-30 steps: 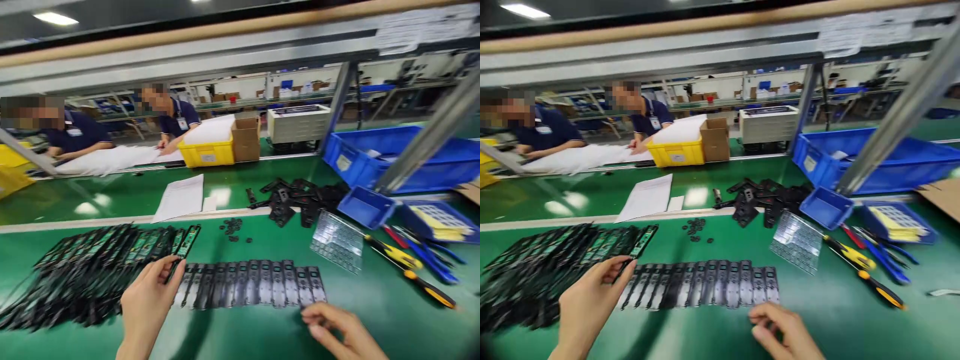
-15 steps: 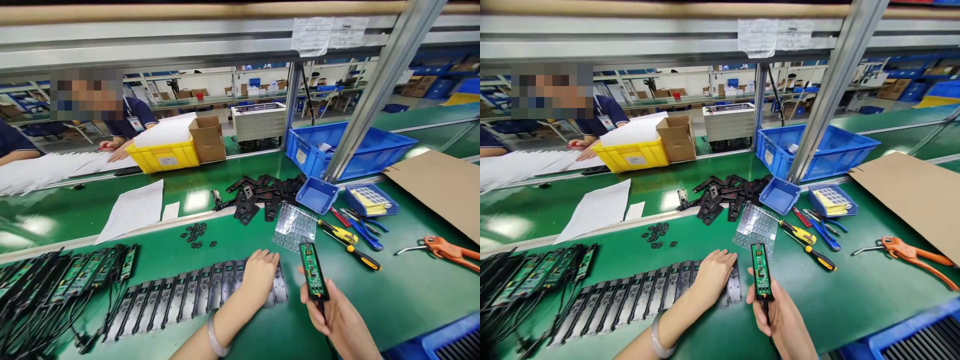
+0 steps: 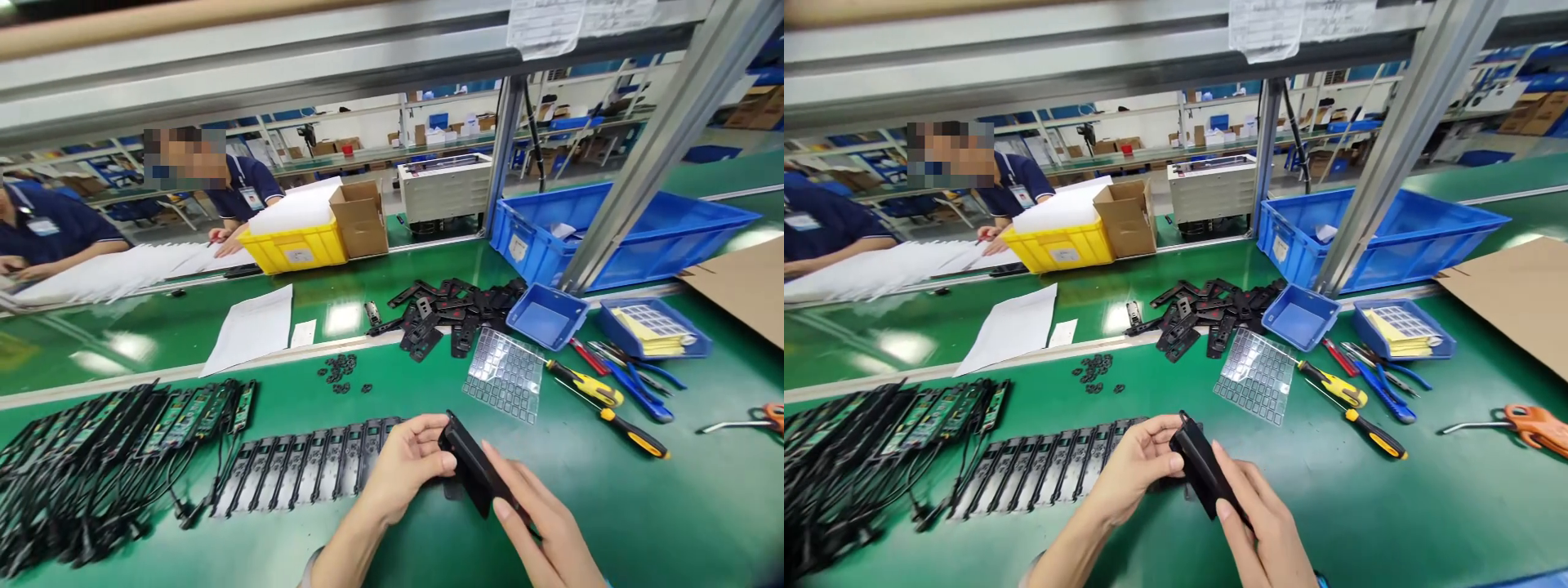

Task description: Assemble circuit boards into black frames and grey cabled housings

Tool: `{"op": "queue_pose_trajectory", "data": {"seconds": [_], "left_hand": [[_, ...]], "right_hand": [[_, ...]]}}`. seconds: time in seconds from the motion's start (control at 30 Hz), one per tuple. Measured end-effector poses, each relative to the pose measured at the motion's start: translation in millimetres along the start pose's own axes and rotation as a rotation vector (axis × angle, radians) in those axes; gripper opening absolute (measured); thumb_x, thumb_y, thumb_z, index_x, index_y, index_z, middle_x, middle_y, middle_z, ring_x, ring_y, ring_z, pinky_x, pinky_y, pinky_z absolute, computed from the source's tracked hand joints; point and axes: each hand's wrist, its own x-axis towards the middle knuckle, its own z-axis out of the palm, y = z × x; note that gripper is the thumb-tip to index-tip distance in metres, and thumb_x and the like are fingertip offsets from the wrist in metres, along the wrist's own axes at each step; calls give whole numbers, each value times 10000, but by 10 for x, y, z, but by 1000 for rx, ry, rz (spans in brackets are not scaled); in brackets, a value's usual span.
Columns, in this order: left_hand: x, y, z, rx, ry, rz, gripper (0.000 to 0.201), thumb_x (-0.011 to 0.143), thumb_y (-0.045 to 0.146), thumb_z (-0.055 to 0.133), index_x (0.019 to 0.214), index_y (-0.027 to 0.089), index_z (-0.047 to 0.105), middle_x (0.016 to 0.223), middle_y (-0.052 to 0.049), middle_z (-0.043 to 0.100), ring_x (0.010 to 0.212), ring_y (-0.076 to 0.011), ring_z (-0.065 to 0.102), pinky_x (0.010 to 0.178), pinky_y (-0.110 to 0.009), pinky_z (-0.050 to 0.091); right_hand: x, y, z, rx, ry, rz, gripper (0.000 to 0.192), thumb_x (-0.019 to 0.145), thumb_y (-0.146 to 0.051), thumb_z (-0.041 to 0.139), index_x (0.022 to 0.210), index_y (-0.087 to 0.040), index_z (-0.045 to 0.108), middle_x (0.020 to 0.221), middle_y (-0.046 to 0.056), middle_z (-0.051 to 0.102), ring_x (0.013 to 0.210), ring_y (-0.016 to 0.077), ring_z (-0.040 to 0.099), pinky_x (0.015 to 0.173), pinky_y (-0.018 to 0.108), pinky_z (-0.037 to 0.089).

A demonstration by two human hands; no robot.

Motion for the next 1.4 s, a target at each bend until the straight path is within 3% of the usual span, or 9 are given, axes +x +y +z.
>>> {"op": "queue_pose_trajectory", "data": {"seconds": [0.23, 0.43, 0.53, 0.67, 0.93, 1.03, 1.17, 1.27, 1.4], "left_hand": [[-175, -8, 40, -112, 85, 101, 529, 602, 313, 865, 1056, 107, 688, 921, -127, 693, 809, -173, 647, 774, -248, 494], [-215, 0, 16, -204, 125, 127, 462, 660, 276, 834, 1072, 126, 685, 1072, -152, 660, 1011, -237, 621, 905, -316, 476], [-208, -41, -6, -206, 186, 164, 394, 697, 274, 809, 1041, 123, 690, 1002, -145, 680, 974, -243, 640, 951, -366, 457], [-227, -103, -19, -212, 207, 240, 328, 713, 264, 796, 995, 128, 700, 926, -128, 695, 927, -259, 658, 913, -386, 487], [-254, -133, -40, -160, 193, 328, 249, 738, 238, 776, 960, 146, 711, 877, -93, 704, 883, -227, 669, 854, -331, 528], [-230, -141, -46, -109, 113, 335, 347, 811, 283, 716, 1137, 183, 649, 1078, -104, 664, 1041, -238, 616, 949, -356, 479], [-208, -140, -9, -164, 55, 210, 612, 911, 378, 581, 1434, 223, 304, 1266, -148, 545, 1150, -266, 543, 972, -435, 449], [-193, -140, 46, -201, 95, 144, 718, 845, 346, 670, 1406, 156, 264, 1212, -187, 568, 1126, -284, 554, 921, -406, 472], [-179, -268, 151, -178, 158, 181, 677, 783, 343, 727, 1282, 112, 332, 1106, -199, 612, 1017, -281, 608, 851, -379, 493]], "right_hand": [[25, 30, 121, -106, -143, -132, 508, 1000, -256, 355, 1475, -386, 229, 1211, 63, 460, 830, 128, 592, 777, 203, 520], [104, 40, 217, -352, -41, -255, 495, 980, -260, 424, 1451, -357, 310, 1125, 75, 492, 903, 151, 587, 705, 185, 511], [154, 23, 254, -268, -14, -209, 400, 986, -287, 426, 1384, -278, 381, 1065, 57, 559, 946, 140, 595, 767, 174, 503], [193, -36, 298, -184, 17, -152, 127, 975, -311, 464, 1057, -248, 538, 834, -8, 573, 732, 108, 588, 629, 152, 477], [219, -94, 373, -236, 150, -271, 110, 967, -299, 467, 937, -216, 533, 754, 6, 523, 637, 124, 544, 521, 200, 433], [239, -65, 349, -293, 227, -337, 137, 971, -245, 465, 1067, -201, 553, 798, 33, 513, 662, 134, 541, 550, 222, 445], [200, 15, 337, -494, 310, -447, 406, 980, -174, 411, 1378, -243, 446, 1145, 134, 473, 816, 179, 549, 604, 263, 472], [137, 66, 384, -597, 262, -465, 441, 956, -173, 476, 1389, -250, 448, 1308, 144, 390, 910, 205, 542, 690, 296, 503], [108, 92, 441, -648, 294, -512, 466, 943, -140, 497, 1395, -240, 445, 1235, 141, 454, 908, 200, 551, 700, 293, 486]]}}
